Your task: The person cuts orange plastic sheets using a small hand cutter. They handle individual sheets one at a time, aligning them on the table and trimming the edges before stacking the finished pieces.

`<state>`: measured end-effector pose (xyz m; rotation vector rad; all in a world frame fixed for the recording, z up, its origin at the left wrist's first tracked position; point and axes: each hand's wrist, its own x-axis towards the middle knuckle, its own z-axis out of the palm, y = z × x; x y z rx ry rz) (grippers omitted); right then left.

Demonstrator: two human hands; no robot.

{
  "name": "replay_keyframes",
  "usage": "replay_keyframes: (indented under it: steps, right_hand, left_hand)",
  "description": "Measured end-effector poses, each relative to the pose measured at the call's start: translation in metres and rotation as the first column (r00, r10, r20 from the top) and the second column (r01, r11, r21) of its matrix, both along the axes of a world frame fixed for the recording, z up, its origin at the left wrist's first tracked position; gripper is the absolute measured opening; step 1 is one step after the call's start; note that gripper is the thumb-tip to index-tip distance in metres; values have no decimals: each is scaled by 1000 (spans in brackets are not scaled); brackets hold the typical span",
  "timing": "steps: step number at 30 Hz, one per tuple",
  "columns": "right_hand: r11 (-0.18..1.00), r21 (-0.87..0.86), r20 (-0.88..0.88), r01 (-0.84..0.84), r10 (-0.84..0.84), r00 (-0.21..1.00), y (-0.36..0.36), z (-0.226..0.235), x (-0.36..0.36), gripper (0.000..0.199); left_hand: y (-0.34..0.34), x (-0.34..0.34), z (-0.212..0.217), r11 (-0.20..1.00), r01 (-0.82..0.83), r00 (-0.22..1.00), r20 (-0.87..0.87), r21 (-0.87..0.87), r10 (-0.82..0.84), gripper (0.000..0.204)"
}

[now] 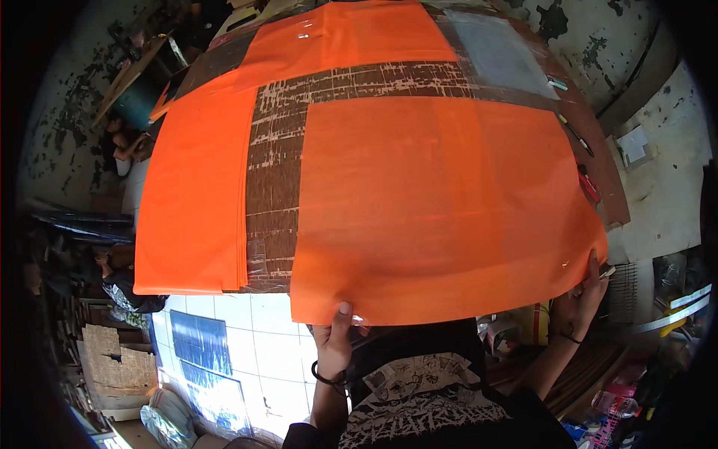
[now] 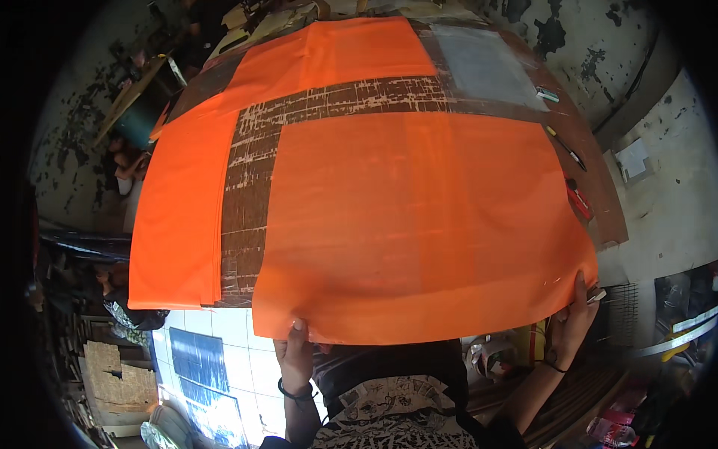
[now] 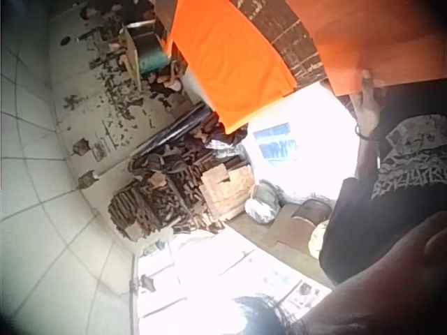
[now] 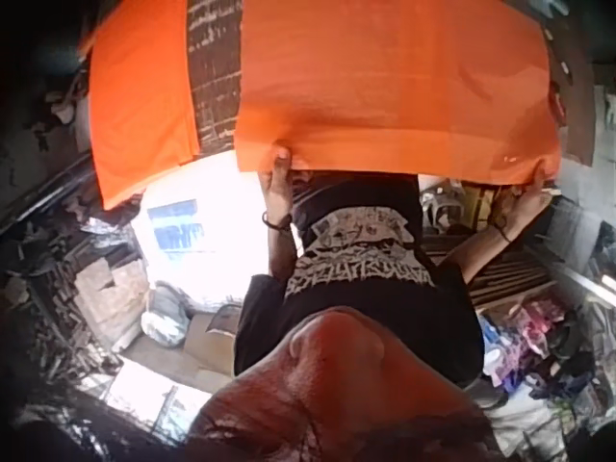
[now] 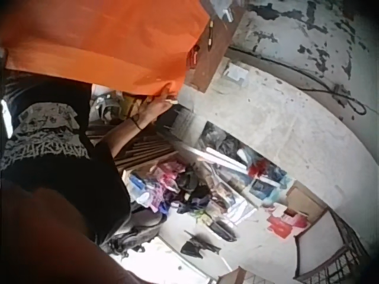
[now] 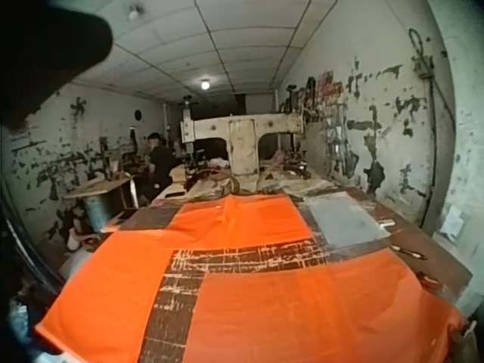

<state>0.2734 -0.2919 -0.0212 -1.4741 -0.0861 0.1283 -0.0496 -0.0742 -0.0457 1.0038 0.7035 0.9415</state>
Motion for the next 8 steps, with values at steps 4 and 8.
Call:
replay_keyframes:
  steps: [4,8]
  right_hand:
    - [993,84,70,-88,82,994,21,41,25,15]
    - [933,194,240,-305,256,936,92,120,55,33]
  left_hand:
    - [33,13,50,995,-96,992,88,23,94,16]
    - [118,41,126,972,184,982,11,146,-187,35]
